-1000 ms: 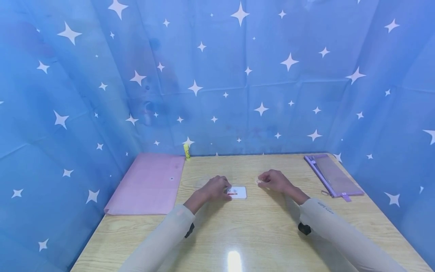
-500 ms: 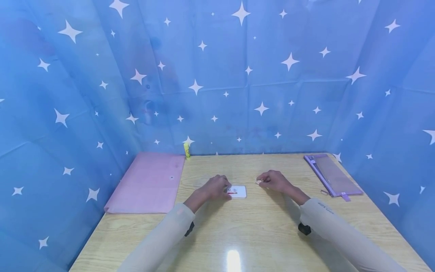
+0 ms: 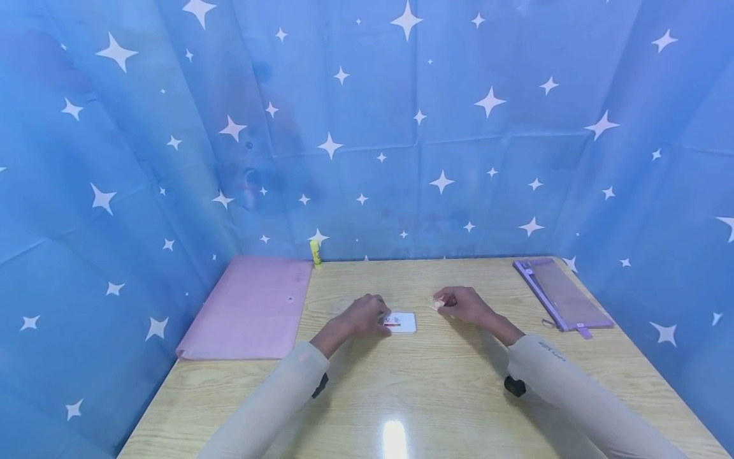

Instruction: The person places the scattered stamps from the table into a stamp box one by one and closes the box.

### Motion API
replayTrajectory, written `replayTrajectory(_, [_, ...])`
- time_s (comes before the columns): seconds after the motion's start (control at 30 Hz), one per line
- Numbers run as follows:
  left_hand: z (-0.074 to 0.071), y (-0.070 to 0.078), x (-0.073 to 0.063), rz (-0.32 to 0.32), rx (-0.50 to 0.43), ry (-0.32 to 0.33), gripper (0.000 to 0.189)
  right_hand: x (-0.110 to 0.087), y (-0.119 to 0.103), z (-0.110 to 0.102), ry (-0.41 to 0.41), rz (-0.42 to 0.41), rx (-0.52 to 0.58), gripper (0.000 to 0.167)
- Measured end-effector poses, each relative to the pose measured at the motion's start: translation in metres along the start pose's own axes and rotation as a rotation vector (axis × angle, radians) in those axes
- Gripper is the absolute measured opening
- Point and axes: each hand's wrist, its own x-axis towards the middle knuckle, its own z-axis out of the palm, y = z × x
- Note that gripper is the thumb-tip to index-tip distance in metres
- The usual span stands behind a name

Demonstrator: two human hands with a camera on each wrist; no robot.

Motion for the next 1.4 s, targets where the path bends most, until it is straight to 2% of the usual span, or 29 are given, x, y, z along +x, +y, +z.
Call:
replayTrajectory(0.33, [0.002,-0.001,0.002,0.008,0.001,0.003,0.050,-0.003,0.000,-0.003,0.021,-0.036,0.005,0.022])
replayTrajectory(0.83, [0.001,0.000,0.001,0.024,0.000,0.004,0.050,-0.004,0.004,-0.001,0.011,-0.029,0.052,0.023])
replayTrajectory(1.07, [0.001,0.000,0.002,0.020,0.006,0.000,0.049,-0.005,-0.002,0.000,0.008,-0.084,0.056,0.022])
replayTrajectory(1.4, [0.000,0.001,0.000,0.016,0.010,-0.006,0.049,-0.007,-0.014,0.003,-0.006,-0.087,0.084,0.022])
